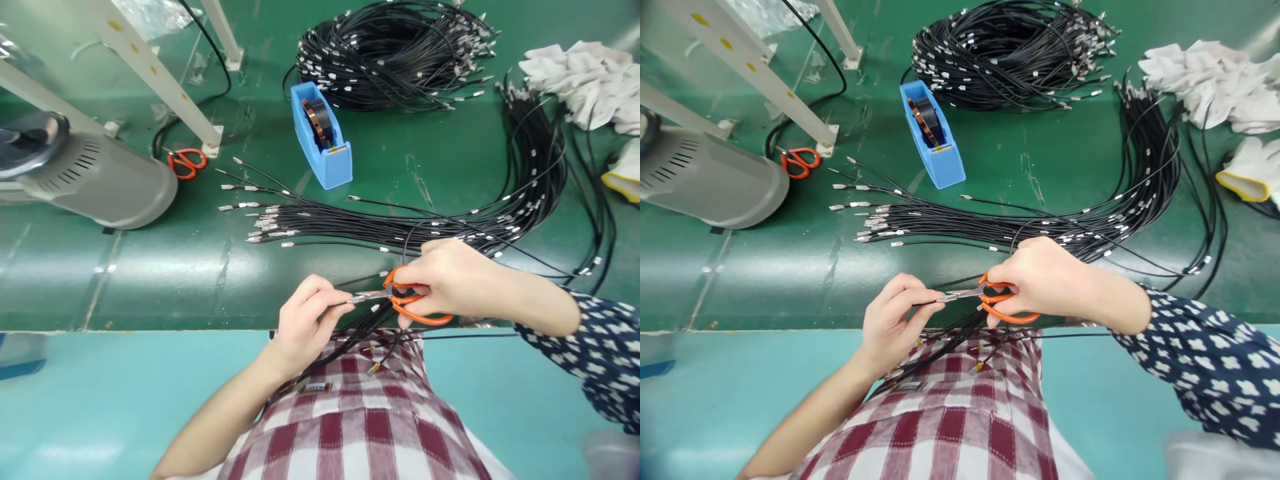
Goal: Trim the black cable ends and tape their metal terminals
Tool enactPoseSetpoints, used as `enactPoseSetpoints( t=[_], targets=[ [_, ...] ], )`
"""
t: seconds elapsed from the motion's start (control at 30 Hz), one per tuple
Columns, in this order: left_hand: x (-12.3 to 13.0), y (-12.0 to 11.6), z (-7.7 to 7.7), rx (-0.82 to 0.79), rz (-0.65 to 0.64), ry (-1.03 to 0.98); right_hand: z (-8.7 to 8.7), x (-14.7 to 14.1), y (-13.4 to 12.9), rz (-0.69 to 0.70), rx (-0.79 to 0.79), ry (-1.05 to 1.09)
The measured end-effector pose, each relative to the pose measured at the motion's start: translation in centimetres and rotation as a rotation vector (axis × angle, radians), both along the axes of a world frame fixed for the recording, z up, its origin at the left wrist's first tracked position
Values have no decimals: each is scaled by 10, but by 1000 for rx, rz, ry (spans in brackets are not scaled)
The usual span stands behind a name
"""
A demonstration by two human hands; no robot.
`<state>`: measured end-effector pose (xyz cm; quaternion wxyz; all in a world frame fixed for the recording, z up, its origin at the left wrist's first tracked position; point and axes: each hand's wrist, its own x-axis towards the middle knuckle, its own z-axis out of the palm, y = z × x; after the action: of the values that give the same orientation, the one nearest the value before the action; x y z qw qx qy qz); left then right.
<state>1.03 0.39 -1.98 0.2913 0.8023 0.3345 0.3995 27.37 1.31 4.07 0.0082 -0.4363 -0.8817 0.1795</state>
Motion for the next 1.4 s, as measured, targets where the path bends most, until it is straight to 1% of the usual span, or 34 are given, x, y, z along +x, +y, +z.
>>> enactPoseSetpoints(
  t=[0.13, 0.3, 0.47, 0.6, 0.77, 0.87, 0.97, 1.13, 1.27, 1.33, 1.4],
  targets=[
    [-1, 2, 0, 31, -6, -4, 1, -1, 6, 16, -14, 18],
    [-1, 4, 1, 95, -31, -56, 6, -2, 11, 54, -134, 18],
    [-2, 4, 3, 149, -62, -39, 6, -2, 12, 81, -241, 51],
    [-2, 3, 1, 170, -83, -37, 8, -2, 13, 84, -297, 86],
    [-3, 1, -3, 199, -119, -79, 9, -4, 14, 120, -315, 93],
    [-3, 0, -5, 203, -122, -102, 9, -5, 13, 139, -274, 83],
    [-3, -2, -4, 215, -132, -116, 10, -5, 12, 160, -234, 88],
    [-4, -3, -2, 239, -150, -115, 14, -6, 13, 195, -257, 94],
    [-4, -4, -3, 253, -163, -117, 13, -7, 13, 225, -248, 130],
    [-5, -5, -5, 253, -167, -127, 9, -8, 13, 223, -271, 160],
    [-5, -6, -8, 239, -162, -158, 3, -9, 11, 194, -364, 218]
  ],
)
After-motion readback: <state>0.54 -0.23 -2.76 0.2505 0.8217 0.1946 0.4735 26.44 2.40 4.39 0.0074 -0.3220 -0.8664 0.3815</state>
